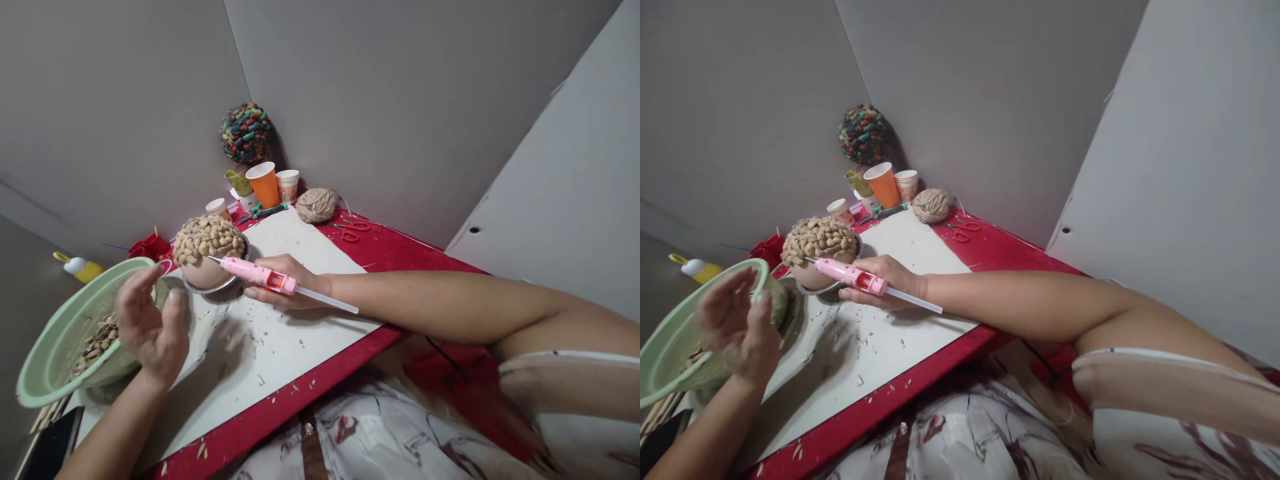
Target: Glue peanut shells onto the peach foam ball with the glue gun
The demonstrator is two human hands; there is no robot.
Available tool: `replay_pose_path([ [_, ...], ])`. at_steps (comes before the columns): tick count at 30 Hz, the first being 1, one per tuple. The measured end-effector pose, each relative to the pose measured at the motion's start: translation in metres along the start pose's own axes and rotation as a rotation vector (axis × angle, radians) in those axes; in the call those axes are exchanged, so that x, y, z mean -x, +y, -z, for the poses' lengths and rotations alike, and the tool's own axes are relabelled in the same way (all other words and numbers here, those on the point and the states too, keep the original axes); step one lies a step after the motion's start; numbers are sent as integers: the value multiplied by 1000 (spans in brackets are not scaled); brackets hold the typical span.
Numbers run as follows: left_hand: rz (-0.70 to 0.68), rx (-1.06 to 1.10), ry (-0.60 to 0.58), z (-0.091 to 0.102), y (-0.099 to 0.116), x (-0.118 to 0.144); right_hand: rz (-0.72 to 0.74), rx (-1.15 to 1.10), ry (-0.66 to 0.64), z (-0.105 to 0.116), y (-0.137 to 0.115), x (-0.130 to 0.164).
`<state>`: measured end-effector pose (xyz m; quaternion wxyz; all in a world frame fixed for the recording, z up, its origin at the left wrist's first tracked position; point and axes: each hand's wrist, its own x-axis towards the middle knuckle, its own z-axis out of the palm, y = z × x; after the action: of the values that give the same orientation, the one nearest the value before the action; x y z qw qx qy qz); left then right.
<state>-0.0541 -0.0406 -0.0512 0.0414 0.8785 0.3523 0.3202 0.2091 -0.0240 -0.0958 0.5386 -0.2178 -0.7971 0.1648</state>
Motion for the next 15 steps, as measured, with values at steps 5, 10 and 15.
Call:
replay_pose_path([
  [5,233,142,433,-13,-24,-27,-7,-48,-8,-3,3,1],
  [10,300,349,513,-18,-28,-33,-34,-83,-29,-5,7,3],
  [15,293,390,484,-22,-30,-37,-21,-116,-34,-8,8,5],
])
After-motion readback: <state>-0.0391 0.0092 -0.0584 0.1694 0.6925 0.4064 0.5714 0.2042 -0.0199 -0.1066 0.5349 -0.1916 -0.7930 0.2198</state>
